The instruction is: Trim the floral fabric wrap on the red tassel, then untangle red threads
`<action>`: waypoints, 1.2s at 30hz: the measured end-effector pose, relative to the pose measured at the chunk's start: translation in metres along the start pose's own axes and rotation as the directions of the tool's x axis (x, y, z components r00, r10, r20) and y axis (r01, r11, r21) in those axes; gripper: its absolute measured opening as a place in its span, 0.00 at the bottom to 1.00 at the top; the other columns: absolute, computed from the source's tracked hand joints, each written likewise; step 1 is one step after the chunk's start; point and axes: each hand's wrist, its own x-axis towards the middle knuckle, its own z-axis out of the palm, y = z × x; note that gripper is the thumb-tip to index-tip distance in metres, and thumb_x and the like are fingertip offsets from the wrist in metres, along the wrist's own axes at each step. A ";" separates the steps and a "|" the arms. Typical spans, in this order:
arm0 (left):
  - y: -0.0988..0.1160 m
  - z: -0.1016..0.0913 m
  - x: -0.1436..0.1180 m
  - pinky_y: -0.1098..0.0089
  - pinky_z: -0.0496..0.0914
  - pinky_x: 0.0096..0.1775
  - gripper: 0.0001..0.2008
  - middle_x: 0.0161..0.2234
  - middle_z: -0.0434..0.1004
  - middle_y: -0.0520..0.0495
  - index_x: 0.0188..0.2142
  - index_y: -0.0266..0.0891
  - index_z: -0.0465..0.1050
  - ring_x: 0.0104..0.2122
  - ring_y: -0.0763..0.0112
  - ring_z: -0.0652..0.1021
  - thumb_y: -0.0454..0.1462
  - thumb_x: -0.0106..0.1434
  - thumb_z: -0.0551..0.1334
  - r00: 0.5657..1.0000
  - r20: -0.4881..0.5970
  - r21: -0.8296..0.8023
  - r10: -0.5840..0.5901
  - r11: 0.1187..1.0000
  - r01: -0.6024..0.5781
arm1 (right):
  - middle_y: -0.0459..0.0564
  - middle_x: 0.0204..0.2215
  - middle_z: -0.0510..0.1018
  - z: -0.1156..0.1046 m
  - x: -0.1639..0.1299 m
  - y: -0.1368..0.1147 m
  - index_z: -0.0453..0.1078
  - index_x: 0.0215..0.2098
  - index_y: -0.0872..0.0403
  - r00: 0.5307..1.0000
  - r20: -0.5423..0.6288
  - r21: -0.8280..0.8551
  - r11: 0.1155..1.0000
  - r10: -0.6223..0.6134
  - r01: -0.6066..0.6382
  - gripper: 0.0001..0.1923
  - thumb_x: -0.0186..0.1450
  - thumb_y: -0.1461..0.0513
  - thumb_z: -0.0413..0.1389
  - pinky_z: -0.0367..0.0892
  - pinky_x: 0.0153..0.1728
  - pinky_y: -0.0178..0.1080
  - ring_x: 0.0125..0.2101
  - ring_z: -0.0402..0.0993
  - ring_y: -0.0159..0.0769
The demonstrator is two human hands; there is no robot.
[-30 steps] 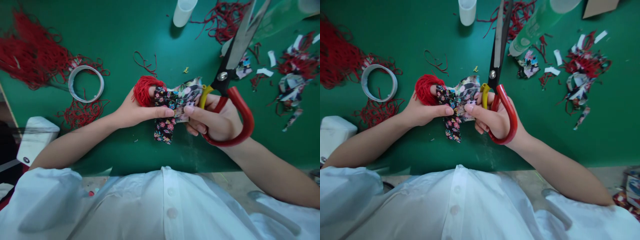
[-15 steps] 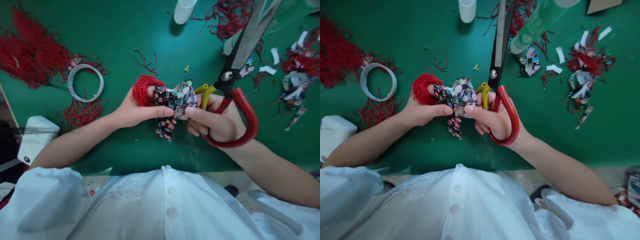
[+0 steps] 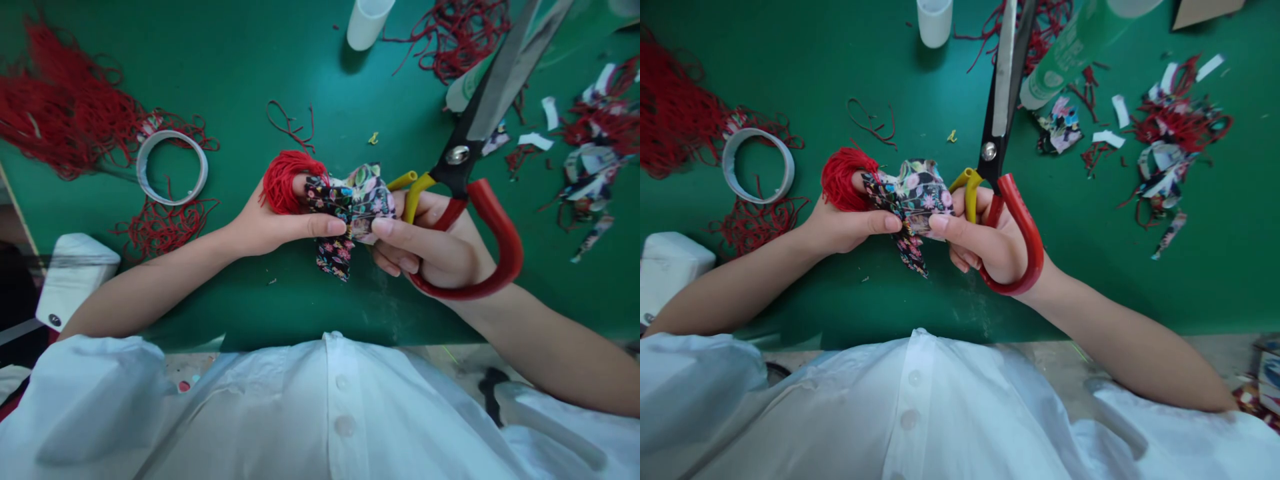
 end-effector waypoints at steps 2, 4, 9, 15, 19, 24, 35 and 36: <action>0.001 0.001 0.000 0.57 0.79 0.45 0.20 0.33 0.81 0.52 0.33 0.43 0.77 0.41 0.61 0.82 0.56 0.52 0.69 1.000 0.005 -0.023 -0.030 0.999 0.030 | 0.30 0.09 0.60 0.000 0.000 -0.001 0.57 0.23 0.51 1.000 0.007 -0.002 1.000 0.006 -0.006 0.28 0.46 0.52 0.74 0.54 0.10 0.30 0.08 0.51 0.20; 0.002 0.002 0.001 0.58 0.79 0.44 0.21 0.33 0.81 0.51 0.32 0.43 0.77 0.41 0.60 0.82 0.56 0.50 0.70 0.998 -0.004 -0.032 -0.056 0.998 0.055 | 0.31 0.08 0.59 0.000 -0.001 -0.001 0.57 0.23 0.51 1.000 0.005 0.000 1.000 0.008 -0.008 0.28 0.47 0.52 0.73 0.53 0.10 0.30 0.08 0.51 0.20; 0.007 -0.001 0.002 0.59 0.78 0.41 0.20 0.31 0.81 0.50 0.31 0.44 0.77 0.38 0.61 0.81 0.56 0.50 0.70 0.999 0.001 0.011 -0.049 0.999 0.049 | 0.32 0.07 0.59 0.001 0.000 -0.001 0.57 0.23 0.50 1.000 -0.006 -0.018 1.000 0.004 -0.005 0.28 0.47 0.52 0.73 0.53 0.10 0.31 0.08 0.51 0.21; 0.018 -0.004 0.005 0.60 0.75 0.45 0.20 0.25 0.78 0.50 0.27 0.42 0.77 0.34 0.62 0.79 0.54 0.45 0.74 0.997 0.072 0.166 -0.006 0.986 -0.006 | 0.33 0.08 0.60 0.000 0.002 0.001 0.63 0.22 0.52 0.990 -0.045 -0.039 0.991 -0.130 0.128 0.22 0.48 0.54 0.73 0.53 0.09 0.31 0.07 0.51 0.22; 0.017 -0.004 0.005 0.60 0.74 0.46 0.18 0.26 0.78 0.49 0.28 0.43 0.77 0.35 0.61 0.78 0.54 0.48 0.72 0.996 0.088 0.191 0.004 0.981 -0.021 | 0.36 0.07 0.58 -0.001 0.002 0.001 0.61 0.16 0.52 0.990 -0.011 -0.092 0.986 -0.139 0.138 0.24 0.51 0.52 0.71 0.52 0.09 0.32 0.08 0.52 0.22; 0.016 -0.004 0.004 0.60 0.73 0.46 0.18 0.25 0.77 0.49 0.28 0.43 0.78 0.37 0.59 0.79 0.52 0.47 0.73 0.999 0.048 0.181 -0.010 0.984 0.002 | 0.35 0.08 0.56 -0.001 0.002 0.001 0.60 0.19 0.51 0.989 -0.035 -0.045 0.989 -0.145 0.143 0.25 0.49 0.52 0.72 0.51 0.10 0.33 0.09 0.50 0.22; 0.012 -0.006 0.004 0.60 0.74 0.45 0.20 0.27 0.77 0.50 0.28 0.42 0.76 0.35 0.62 0.79 0.54 0.47 0.73 0.998 0.054 0.132 -0.012 0.991 0.004 | 0.33 0.10 0.62 -0.009 0.002 0.009 0.65 0.27 0.51 0.991 -0.060 -0.105 0.988 -0.118 0.112 0.24 0.46 0.52 0.74 0.56 0.10 0.32 0.09 0.55 0.23; 0.010 -0.006 0.004 0.60 0.75 0.44 0.20 0.28 0.78 0.50 0.29 0.42 0.77 0.35 0.63 0.79 0.55 0.48 0.72 0.999 0.051 0.121 -0.017 0.993 0.011 | 0.33 0.10 0.63 -0.010 0.002 0.010 0.66 0.27 0.52 0.993 -0.054 -0.140 0.985 -0.109 0.101 0.23 0.46 0.53 0.74 0.56 0.10 0.33 0.09 0.56 0.23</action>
